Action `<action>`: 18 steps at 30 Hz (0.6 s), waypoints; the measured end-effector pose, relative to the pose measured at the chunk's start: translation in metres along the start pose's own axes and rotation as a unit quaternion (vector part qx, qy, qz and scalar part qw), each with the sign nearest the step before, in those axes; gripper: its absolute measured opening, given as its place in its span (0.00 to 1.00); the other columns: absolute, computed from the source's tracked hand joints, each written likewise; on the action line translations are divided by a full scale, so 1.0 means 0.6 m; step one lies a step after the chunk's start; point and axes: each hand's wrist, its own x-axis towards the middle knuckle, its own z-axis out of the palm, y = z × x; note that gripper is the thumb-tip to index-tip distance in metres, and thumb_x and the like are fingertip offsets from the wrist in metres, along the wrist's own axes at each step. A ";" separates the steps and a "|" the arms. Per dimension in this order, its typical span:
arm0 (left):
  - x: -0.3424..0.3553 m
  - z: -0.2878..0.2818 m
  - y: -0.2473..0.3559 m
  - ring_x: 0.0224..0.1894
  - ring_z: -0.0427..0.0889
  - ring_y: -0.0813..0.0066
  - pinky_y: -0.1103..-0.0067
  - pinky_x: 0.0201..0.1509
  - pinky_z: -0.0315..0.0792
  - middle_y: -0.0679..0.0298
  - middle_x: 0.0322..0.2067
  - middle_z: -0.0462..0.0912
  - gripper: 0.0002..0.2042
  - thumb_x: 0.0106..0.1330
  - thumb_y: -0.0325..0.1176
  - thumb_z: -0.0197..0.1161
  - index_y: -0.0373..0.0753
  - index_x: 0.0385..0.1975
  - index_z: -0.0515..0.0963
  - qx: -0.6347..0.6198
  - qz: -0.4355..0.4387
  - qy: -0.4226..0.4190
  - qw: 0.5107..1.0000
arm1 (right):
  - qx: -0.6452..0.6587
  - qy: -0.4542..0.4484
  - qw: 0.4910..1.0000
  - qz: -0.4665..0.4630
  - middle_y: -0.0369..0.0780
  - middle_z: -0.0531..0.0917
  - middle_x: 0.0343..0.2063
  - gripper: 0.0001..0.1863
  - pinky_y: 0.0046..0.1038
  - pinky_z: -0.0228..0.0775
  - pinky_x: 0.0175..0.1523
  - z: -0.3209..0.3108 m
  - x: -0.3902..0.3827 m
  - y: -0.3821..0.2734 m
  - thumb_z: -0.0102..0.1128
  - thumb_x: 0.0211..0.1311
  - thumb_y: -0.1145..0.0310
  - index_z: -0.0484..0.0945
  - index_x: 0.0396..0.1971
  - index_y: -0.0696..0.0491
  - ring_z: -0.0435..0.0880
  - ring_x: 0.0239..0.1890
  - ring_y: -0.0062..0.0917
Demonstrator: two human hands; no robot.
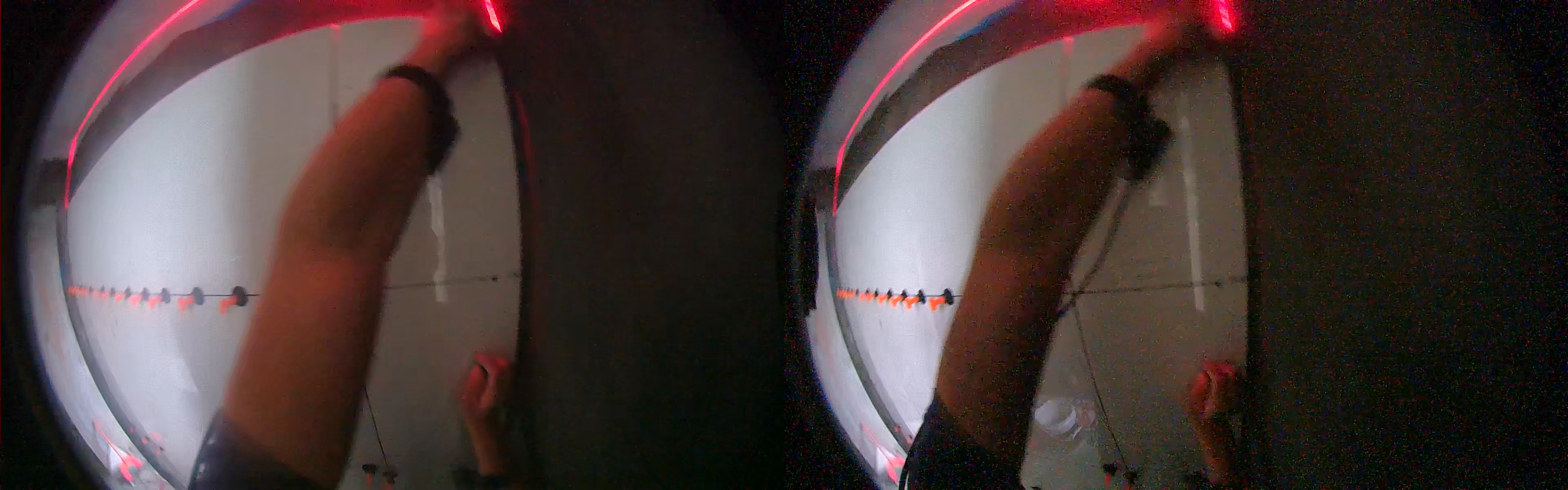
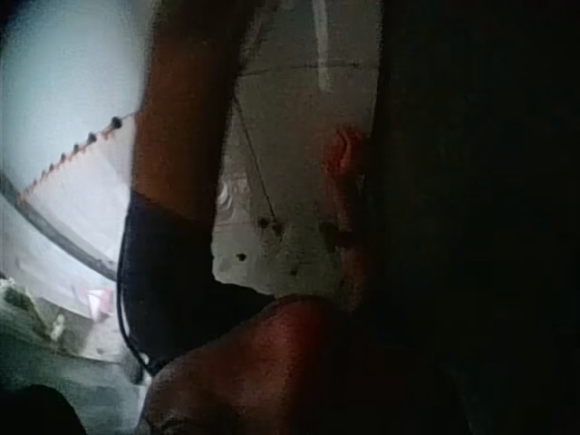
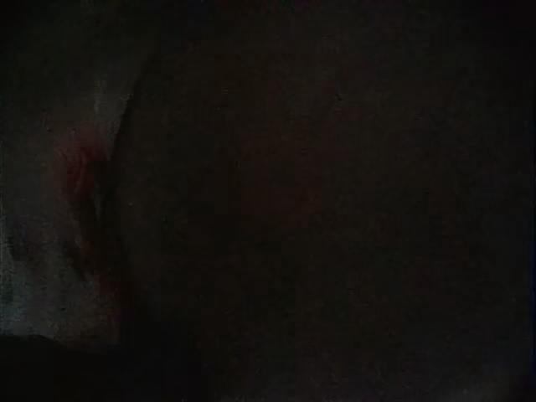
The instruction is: Apply mortar to a tile and press it onto the wall during renovation.
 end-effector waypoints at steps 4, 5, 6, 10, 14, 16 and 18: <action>0.062 -0.091 -0.121 0.53 0.75 0.61 0.67 0.55 0.72 0.62 0.47 0.79 0.20 0.58 0.52 0.63 0.49 0.46 0.82 -0.135 0.015 0.117 0.984 | 0.033 -0.016 0.999 0.013 0.46 0.77 0.34 0.07 0.37 0.69 0.46 0.005 0.005 -0.041 0.54 0.62 0.73 0.76 0.38 0.57 0.75 0.37 0.39; 0.048 -0.080 -0.094 0.53 0.75 0.61 0.67 0.55 0.72 0.62 0.47 0.79 0.20 0.58 0.52 0.63 0.49 0.46 0.82 -0.142 0.013 0.120 0.982 | 0.026 -0.018 0.999 0.011 0.46 0.77 0.34 0.07 0.37 0.69 0.46 0.002 0.008 -0.034 0.54 0.62 0.73 0.76 0.38 0.57 0.75 0.37 0.39; 0.040 -0.057 -0.035 0.53 0.75 0.60 0.66 0.55 0.71 0.62 0.48 0.79 0.23 0.57 0.55 0.64 0.48 0.47 0.82 0.077 0.010 0.088 0.993 | 0.002 -0.021 1.000 0.021 0.46 0.77 0.34 0.07 0.37 0.69 0.46 -0.011 0.012 -0.022 0.53 0.63 0.73 0.76 0.38 0.58 0.75 0.37 0.39; 0.026 -0.083 -0.010 0.54 0.74 0.61 0.66 0.56 0.70 0.60 0.49 0.78 0.28 0.53 0.62 0.65 0.48 0.48 0.81 0.324 -0.022 0.076 0.943 | 0.007 -0.013 1.000 -0.001 0.46 0.77 0.33 0.07 0.37 0.69 0.44 -0.005 0.018 -0.025 0.53 0.63 0.72 0.75 0.38 0.59 0.75 0.37 0.39; 0.025 -0.084 -0.008 0.56 0.72 0.62 0.66 0.58 0.68 0.60 0.51 0.76 0.32 0.49 0.64 0.67 0.48 0.48 0.81 0.331 -0.048 0.034 0.942 | -0.011 -0.040 0.999 0.027 0.46 0.77 0.33 0.07 0.37 0.69 0.43 -0.012 0.018 -0.033 0.53 0.63 0.72 0.75 0.37 0.59 0.75 0.36 0.39; 0.025 -0.080 -0.016 0.57 0.70 0.61 0.65 0.59 0.66 0.61 0.52 0.75 0.32 0.48 0.64 0.68 0.49 0.49 0.81 0.292 -0.039 0.082 0.952 | 0.007 -0.050 0.998 0.037 0.45 0.77 0.34 0.10 0.40 0.67 0.46 -0.010 0.017 -0.027 0.52 0.62 0.70 0.75 0.41 0.56 0.74 0.38 0.40; 0.028 -0.080 -0.020 0.57 0.70 0.61 0.65 0.60 0.65 0.61 0.52 0.75 0.32 0.48 0.64 0.68 0.49 0.49 0.81 0.303 -0.032 0.079 0.949 | 0.007 -0.052 0.998 0.034 0.45 0.77 0.34 0.10 0.40 0.67 0.46 -0.011 0.016 -0.021 0.52 0.62 0.70 0.75 0.41 0.57 0.74 0.37 0.40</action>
